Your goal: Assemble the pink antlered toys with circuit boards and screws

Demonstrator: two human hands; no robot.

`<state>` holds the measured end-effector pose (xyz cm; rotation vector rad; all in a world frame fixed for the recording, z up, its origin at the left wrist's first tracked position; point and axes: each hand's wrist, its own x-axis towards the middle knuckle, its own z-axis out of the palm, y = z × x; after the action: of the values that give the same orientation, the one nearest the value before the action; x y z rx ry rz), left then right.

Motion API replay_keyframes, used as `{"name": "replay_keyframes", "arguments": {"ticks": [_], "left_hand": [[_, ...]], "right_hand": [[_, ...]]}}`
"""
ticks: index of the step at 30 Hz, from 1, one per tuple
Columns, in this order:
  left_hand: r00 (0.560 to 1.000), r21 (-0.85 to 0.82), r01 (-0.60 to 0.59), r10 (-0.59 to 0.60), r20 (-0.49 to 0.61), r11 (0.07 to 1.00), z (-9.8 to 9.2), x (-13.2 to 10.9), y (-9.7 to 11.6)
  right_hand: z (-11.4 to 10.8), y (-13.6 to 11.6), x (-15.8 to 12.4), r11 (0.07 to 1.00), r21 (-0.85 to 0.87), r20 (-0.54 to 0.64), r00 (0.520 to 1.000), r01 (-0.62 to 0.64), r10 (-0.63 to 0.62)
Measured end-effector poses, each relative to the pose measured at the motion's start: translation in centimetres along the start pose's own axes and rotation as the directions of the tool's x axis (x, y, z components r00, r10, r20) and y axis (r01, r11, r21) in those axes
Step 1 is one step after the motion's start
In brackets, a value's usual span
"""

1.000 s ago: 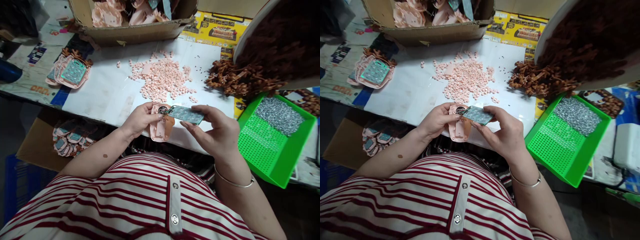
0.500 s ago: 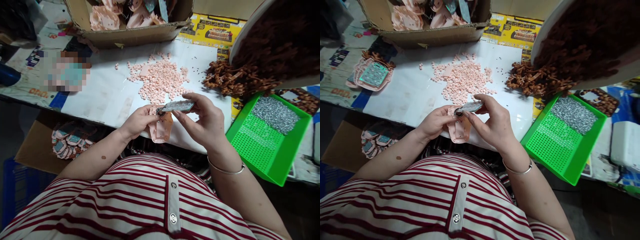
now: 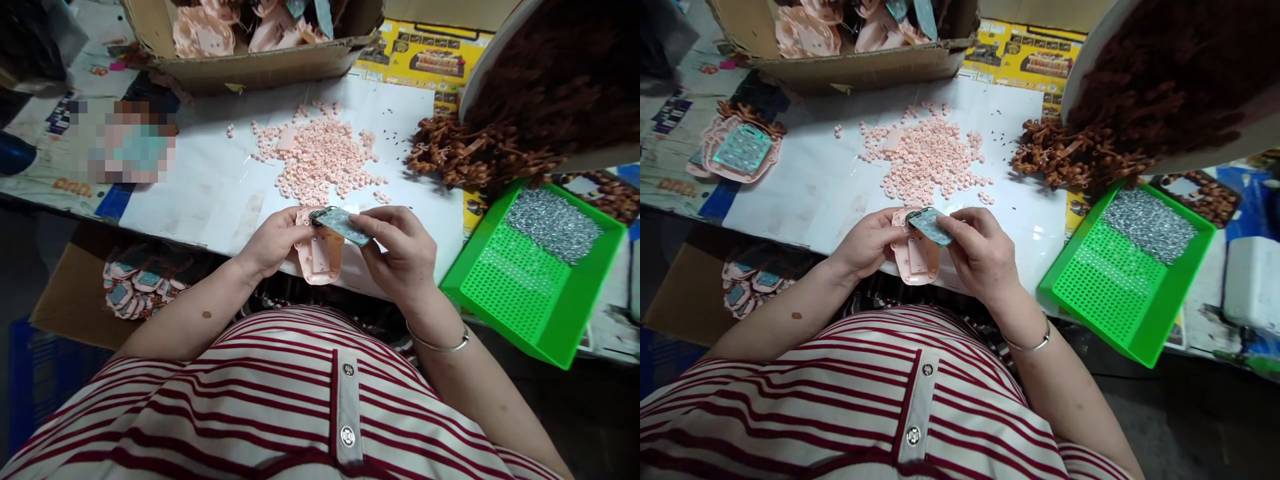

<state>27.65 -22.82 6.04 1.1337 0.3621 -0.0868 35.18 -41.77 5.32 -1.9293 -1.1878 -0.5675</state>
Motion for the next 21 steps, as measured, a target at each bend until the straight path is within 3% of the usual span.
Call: {"name": "replay_keyframes", "arguments": {"ticks": [7,14,21], "left_hand": [[0.999,-0.017,-0.025,0.025,-0.041,1.000,-0.2,0.1,-0.3],[0.994,-0.109,0.110,-0.108,0.019,0.988,-0.5,0.1,0.5],[0.990,-0.138,0.125,-0.114,0.085,0.983,-0.3,0.3,1.0]], "right_hand": [[0.5,-0.4,-1.0,0.999,-0.013,-0.018,0.998,0.053,-0.053],[0.7,-0.3,-1.1,0.997,0.042,-0.043,0.997,0.062,-0.060],[0.4,0.0,-0.5,0.998,0.037,0.019,0.999,0.047,-0.048]]}}
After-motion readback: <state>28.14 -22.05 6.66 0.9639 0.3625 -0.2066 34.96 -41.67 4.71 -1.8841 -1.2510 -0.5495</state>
